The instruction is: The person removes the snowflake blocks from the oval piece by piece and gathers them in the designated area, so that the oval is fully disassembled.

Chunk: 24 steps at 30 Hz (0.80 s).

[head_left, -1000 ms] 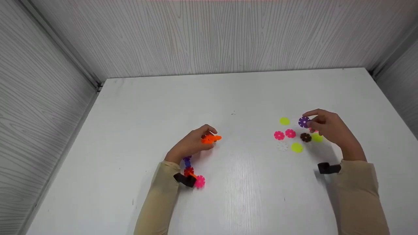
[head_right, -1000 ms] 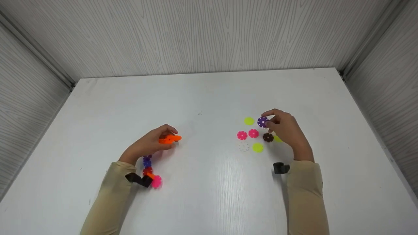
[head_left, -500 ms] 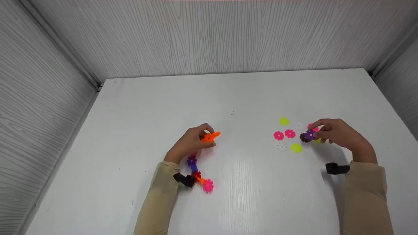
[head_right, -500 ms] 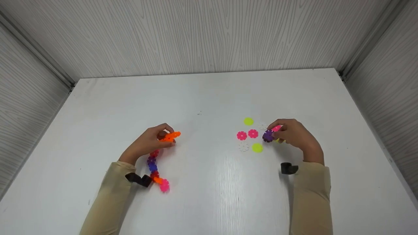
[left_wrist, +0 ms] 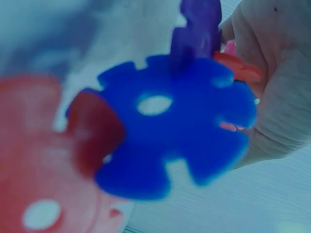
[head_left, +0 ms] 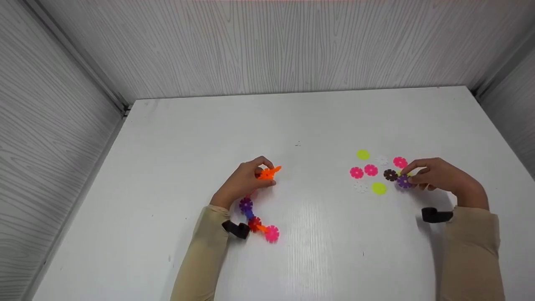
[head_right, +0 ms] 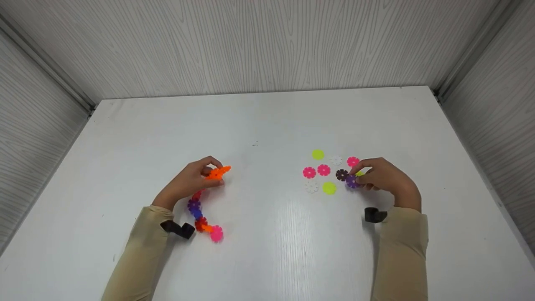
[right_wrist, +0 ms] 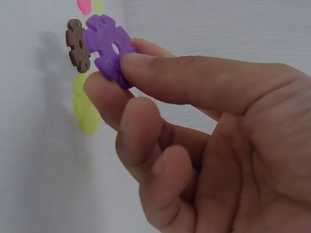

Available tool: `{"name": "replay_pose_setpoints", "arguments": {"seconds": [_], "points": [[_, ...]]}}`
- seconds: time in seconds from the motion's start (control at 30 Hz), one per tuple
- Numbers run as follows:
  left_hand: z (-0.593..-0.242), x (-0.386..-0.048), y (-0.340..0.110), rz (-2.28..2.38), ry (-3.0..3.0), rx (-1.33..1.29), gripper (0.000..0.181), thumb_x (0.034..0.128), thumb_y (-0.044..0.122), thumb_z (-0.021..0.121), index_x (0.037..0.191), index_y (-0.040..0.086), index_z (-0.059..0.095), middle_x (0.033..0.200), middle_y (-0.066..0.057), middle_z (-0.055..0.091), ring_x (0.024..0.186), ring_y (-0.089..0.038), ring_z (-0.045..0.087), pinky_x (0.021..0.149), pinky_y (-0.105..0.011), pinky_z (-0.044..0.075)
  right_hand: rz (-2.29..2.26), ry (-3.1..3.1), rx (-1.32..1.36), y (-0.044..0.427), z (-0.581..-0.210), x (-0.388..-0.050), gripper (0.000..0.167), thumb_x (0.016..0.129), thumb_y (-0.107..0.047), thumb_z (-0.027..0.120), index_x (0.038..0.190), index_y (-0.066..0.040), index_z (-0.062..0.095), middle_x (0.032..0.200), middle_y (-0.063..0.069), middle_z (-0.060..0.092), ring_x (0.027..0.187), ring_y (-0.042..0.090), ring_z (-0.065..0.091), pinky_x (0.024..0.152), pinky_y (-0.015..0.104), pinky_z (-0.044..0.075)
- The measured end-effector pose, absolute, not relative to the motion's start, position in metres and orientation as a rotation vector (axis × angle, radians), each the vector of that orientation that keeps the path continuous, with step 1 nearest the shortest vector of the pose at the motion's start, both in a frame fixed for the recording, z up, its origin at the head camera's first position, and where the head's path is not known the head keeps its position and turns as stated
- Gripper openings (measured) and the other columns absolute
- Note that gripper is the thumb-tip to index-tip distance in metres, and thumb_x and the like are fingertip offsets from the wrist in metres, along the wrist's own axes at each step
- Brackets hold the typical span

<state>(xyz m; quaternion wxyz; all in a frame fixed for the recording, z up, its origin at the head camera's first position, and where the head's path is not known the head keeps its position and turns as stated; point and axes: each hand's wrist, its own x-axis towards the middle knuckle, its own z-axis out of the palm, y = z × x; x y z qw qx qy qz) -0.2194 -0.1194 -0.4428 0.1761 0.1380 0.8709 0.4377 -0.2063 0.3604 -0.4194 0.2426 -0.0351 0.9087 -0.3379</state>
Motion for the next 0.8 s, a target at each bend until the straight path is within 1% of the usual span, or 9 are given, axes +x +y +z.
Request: {"name": "replay_pose_setpoints", "arguments": {"seconds": [0.13,0.3,0.4,0.53,0.67,0.8], "points": [[-0.4425,-0.2194,-0.1189,1.236,2.449,0.388,0.033,0.0853,0.025,0.073,0.114,0.025,0.057,0.092,-0.004,0.067,0.065,-0.016,0.043,0.057,-0.026,0.036,-0.92,2.464,-0.086,0.3624,-0.423,-0.2063,0.031,0.093,-0.018,0.059,0.122,-0.004,0.062,0.094,0.003,0.063,0.078,0.015,0.058,0.071,0.029,0.05],[-0.4405,-0.2185,-0.1184,1.215,2.432,0.412,0.036,0.0855,0.023,0.073,0.117,0.024,0.056,0.103,-0.006,0.066,0.072,-0.018,0.047,0.06,-0.026,0.039,-0.895,2.442,-0.074,0.3626,-0.4271,-0.2082,0.033,0.094,-0.018,0.057,0.123,-0.002,0.059,0.092,0.003,0.065,0.079,0.014,0.059,0.072,0.027,0.051],[-0.4391,-0.2182,-0.1182,1.21,2.413,0.422,0.036,0.086,0.022,0.072,0.118,0.025,0.056,0.106,-0.006,0.065,0.074,-0.019,0.048,0.061,-0.026,0.04,-0.872,2.433,-0.066,0.3616,-0.4286,-0.2101,0.035,0.094,-0.018,0.056,0.124,0.0,0.058,0.092,0.002,0.066,0.081,0.015,0.059,0.072,0.027,0.051],[-0.4397,-0.2182,-0.1184,1.216,2.397,0.441,0.035,0.0868,0.021,0.069,0.119,0.025,0.056,0.108,-0.006,0.065,0.075,-0.019,0.047,0.063,-0.027,0.039,-0.856,2.425,-0.056,0.3604,-0.4298,-0.2113,0.034,0.093,-0.017,0.056,0.122,0.001,0.058,0.09,0.002,0.066,0.081,0.015,0.058,0.072,0.027,0.05],[-0.4408,-0.218,-0.1187,1.235,2.406,0.446,0.033,0.0874,0.02,0.068,0.118,0.024,0.056,0.11,-0.006,0.065,0.082,-0.019,0.05,0.067,-0.027,0.041,-0.869,2.426,-0.059,0.3592,-0.4297,-0.2112,0.031,0.092,-0.016,0.058,0.118,0.001,0.059,0.088,0.001,0.066,0.079,0.015,0.058,0.07,0.027,0.05],[-0.4417,-0.2183,-0.1184,1.237,2.418,0.444,0.033,0.0879,0.02,0.068,0.119,0.024,0.055,0.108,-0.005,0.065,0.086,-0.018,0.051,0.07,-0.027,0.042,-0.855,2.436,-0.043,0.3576,-0.4297,-0.2105,0.028,0.092,-0.017,0.058,0.114,0.0,0.06,0.085,0.001,0.065,0.075,0.016,0.056,0.068,0.028,0.049]]}}
